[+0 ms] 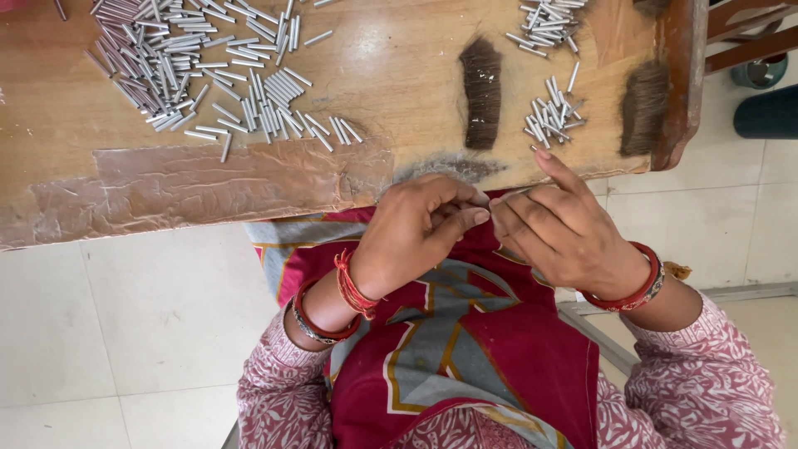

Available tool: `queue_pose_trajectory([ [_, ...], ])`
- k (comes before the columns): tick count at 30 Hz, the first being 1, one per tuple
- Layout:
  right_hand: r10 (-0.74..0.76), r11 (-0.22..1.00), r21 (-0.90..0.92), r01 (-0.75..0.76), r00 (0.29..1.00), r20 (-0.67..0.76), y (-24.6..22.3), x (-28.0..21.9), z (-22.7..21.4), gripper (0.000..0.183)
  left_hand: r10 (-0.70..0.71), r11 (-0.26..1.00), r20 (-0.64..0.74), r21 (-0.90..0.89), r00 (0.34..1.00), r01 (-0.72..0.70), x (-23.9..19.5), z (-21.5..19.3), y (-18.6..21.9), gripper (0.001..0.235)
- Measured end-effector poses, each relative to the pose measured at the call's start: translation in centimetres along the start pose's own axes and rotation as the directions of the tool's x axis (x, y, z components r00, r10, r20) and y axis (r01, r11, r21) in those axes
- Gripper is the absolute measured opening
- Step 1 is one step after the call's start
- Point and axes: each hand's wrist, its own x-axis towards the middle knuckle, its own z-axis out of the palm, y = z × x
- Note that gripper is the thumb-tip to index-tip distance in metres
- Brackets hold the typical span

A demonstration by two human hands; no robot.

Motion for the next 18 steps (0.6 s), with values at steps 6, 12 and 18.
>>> queue_pose_trajectory([
  [6, 0.121, 0.982, 0.148, -0.114, 0.992, -0.037, -0.6, -0.4, 0.0, 0.022, -0.048, 0.989, 0.001, -0.141, 0.999, 0.048, -0.4, 0.8, -0.4, 0.008],
  [12, 0.463, 0.746, 0.547, -0.381, 0.886, -0.013, -1.4, -0.5, 0.2, 0.030, -0.137, 0.894, 0.113, -0.414, 0.984, 0.172, -0.9, 1.9, -1.8, 0.010],
  [18, 0.440, 0.779, 0.513, -0.360, 0.897, -0.038, -1.7, -0.3, -0.4, 0.029, -0.121, 0.832, 0.166, -0.521, 0.979, 0.191, -0.9, 2.4, -3.2, 0.008],
])
